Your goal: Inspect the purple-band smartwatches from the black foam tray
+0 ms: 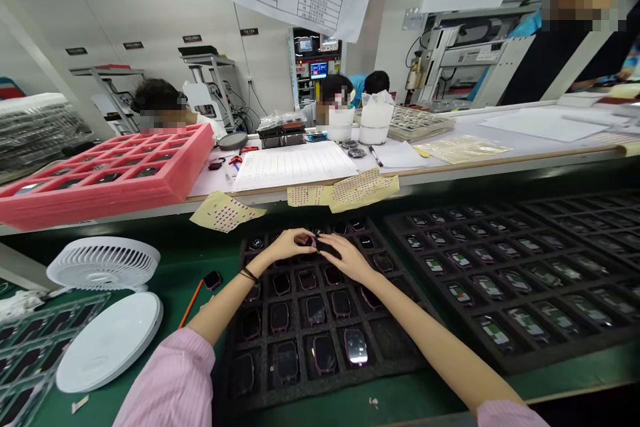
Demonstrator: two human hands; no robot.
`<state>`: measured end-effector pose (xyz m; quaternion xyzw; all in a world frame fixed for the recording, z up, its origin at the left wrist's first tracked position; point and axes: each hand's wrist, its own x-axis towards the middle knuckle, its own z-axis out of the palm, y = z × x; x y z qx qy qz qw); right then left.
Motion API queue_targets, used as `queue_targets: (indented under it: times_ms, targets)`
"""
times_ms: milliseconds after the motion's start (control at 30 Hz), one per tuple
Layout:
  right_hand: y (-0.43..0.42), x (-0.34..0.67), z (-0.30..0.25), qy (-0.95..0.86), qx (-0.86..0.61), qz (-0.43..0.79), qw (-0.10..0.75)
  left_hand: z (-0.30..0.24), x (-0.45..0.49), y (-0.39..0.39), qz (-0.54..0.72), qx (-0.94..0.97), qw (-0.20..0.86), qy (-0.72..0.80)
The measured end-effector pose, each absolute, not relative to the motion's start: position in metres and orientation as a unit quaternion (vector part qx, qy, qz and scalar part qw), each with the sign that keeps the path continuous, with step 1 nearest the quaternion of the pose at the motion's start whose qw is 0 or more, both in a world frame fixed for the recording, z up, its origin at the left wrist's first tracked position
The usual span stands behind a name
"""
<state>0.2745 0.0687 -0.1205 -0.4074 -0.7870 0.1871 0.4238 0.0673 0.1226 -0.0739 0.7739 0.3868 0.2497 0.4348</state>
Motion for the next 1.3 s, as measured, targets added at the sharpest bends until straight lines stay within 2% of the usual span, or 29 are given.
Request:
queue_targets:
  times_ms: [167,433,733,1067,1300]
  targets:
    - [0.063,0.268,-0.118,-0.763,-0.39,0.215,0.469,-0.099,0.079,0.103,0.348,0.633,0.579,0.379]
    - [0.058,0.269,-0.112,-0.729,-0.393,0.226,0.512,-0.116,0.088,0.09,0.374,0.472,0.713,0.358]
    - [0.053,0.265,-0.113,-0.744,-0.377,0.192,0.518,-0.116,0.1,0.076,0.396,0.323,0.786,0.348]
    - [0.048,0.244,-0.121,-0.786,-0.361,-0.054,0.499,-0.111,0.105,0.065,0.423,0.227,0.821,0.31]
    - [0.049,0.262,-0.103,-0.81,-0.326,0.071,0.483,-0.106,0.102,0.063,0.423,0.181,0.844,0.277]
